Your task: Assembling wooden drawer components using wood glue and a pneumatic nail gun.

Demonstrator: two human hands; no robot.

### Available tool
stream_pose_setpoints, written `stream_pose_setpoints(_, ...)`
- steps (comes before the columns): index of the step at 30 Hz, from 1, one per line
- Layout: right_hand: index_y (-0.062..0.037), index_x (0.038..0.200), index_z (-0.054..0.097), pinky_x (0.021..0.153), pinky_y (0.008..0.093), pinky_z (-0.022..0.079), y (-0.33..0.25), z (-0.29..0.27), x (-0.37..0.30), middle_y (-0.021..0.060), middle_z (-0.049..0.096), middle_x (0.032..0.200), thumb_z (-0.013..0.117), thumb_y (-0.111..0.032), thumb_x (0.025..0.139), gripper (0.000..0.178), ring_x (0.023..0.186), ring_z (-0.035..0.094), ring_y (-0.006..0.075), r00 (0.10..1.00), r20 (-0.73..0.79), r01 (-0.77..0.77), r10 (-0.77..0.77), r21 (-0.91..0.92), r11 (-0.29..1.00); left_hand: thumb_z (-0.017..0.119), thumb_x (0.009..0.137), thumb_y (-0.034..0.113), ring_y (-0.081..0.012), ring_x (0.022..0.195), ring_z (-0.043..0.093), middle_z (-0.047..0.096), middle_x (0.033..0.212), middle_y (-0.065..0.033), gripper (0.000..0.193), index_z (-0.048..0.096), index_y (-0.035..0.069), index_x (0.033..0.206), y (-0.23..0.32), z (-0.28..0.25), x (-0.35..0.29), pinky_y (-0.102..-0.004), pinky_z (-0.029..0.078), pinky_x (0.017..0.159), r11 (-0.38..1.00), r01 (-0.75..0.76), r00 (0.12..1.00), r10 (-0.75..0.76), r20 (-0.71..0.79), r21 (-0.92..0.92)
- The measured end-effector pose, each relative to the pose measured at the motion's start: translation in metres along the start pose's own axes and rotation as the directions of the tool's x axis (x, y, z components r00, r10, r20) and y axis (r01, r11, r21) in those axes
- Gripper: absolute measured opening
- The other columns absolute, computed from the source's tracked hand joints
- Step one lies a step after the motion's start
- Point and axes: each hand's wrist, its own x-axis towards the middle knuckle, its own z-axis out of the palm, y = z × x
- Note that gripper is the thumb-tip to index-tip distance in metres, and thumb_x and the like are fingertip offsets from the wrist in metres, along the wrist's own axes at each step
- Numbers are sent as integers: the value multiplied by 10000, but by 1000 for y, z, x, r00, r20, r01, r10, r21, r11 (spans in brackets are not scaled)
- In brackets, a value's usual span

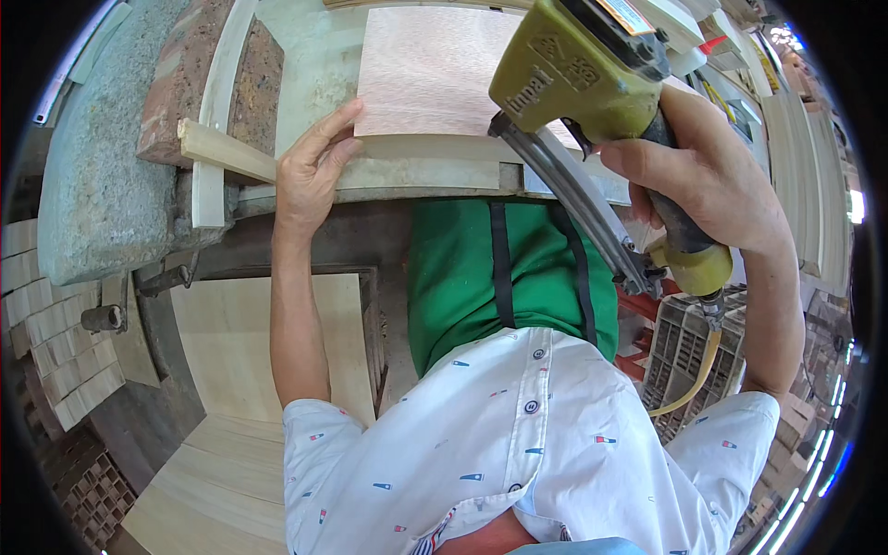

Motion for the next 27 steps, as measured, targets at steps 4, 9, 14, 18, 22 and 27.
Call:
stream_pose_setpoints(4,37,987,535,441,228,492,5,-1,-2,60,571,708,636,-206,826,308,483,563,97,1000,-22,-12,12,2,1000,582,845,-50,-153,1041,579,599,1187,-87,397,577,67,1224,-1,1,0,-279,483,893,1000,0,1000,0,0,-25)
stream_pose_setpoints(9,37,986,541,438,227,486,4,1,-5,62,570,714,632,-190,828,291,483,560,96,999,-32,9,-10,-33,999,577,845,-61,-147,1036,576,597,1192,-86,396,576,57,1223,-1,1,0,-278,482,891,1000,7,1000,-7,-5,-21)
stream_pose_setpoints(14,33,980,545,429,235,467,9,-3,-14,62,571,733,630,-158,820,263,491,554,101,999,-40,-27,25,-55,998,575,841,-72,-135,1023,574,598,1192,-79,401,577,53,1222,-1,0,-2,-263,471,888,999,53,999,-52,-8,5)
stream_pose_setpoints(18,36,950,557,427,235,437,30,-14,-38,55,572,700,634,-160,801,258,486,541,94,985,-129,-79,111,233,969,565,843,-77,-128,1028,567,600,1189,-76,401,571,38,1227,-5,-1,0,-261,456,892,993,67,997,-64,-34,95)
stream_pose_setpoints(22,35,945,551,434,230,426,57,-31,-66,37,551,656,631,-166,806,258,482,531,93,943,-233,-147,236,344,927,549,855,-76,-127,1043,559,598,1194,-73,388,564,23,1231,-7,1,-1,-268,442,913,999,9,1000,-9,-16,37)
stream_pose_setpoints(27,34,972,546,448,230,431,78,-34,-73,40,556,655,626,-161,811,265,495,539,93,929,-219,-198,299,388,900,569,875,-22,-122,1067,543,589,1210,-58,370,556,28,1241,-5,2,-1,-274,416,947,998,59,998,-59,-30,7)
